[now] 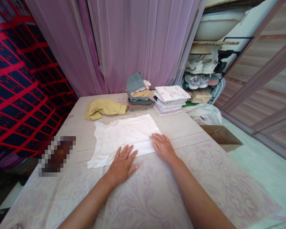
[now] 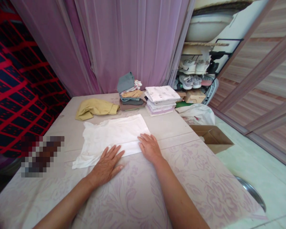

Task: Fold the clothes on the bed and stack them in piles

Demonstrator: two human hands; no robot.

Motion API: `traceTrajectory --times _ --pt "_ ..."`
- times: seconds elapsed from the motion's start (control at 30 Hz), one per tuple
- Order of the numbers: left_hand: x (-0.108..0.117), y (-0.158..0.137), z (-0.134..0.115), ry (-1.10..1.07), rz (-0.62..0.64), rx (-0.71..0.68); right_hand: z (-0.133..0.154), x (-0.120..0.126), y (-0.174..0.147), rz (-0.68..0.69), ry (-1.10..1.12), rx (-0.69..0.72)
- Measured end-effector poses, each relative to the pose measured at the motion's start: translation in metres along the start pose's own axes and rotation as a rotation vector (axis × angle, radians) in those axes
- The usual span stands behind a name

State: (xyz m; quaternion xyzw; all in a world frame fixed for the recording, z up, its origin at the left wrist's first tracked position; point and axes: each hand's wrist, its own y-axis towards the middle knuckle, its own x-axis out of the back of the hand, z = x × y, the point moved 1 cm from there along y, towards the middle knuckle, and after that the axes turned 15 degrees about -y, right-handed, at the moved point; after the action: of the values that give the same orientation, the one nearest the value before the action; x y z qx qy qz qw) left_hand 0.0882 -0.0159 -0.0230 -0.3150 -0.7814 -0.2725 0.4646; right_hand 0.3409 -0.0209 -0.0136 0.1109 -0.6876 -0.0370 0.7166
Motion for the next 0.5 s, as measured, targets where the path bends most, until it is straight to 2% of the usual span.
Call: traceTrajectory --times 0.07,0.13,0.27,0.37,0.5 --pt "0.006 0.002 0.001 -0.039 -0.022 0.030 -0.012 0.002 0.004 0.001 -0.047 -0.120" --pt "0.015 0.004 0.007 -0.069 -0.082 0.100 -0.023 0.005 0.007 0.038 -0.077 -0.173" --pt "0.035 0.009 0.022 -0.052 -0.202 0.290 -0.034 0.009 0.014 0.097 -0.076 -0.175" --pt "0.042 0.013 0.027 -0.032 -0.175 0.353 -0.033 0.009 0.016 0.093 -0.067 -0.182" --pt "0.043 0.015 0.027 -0.030 -0.183 0.384 -0.030 0.006 0.016 0.021 -0.066 -0.200"
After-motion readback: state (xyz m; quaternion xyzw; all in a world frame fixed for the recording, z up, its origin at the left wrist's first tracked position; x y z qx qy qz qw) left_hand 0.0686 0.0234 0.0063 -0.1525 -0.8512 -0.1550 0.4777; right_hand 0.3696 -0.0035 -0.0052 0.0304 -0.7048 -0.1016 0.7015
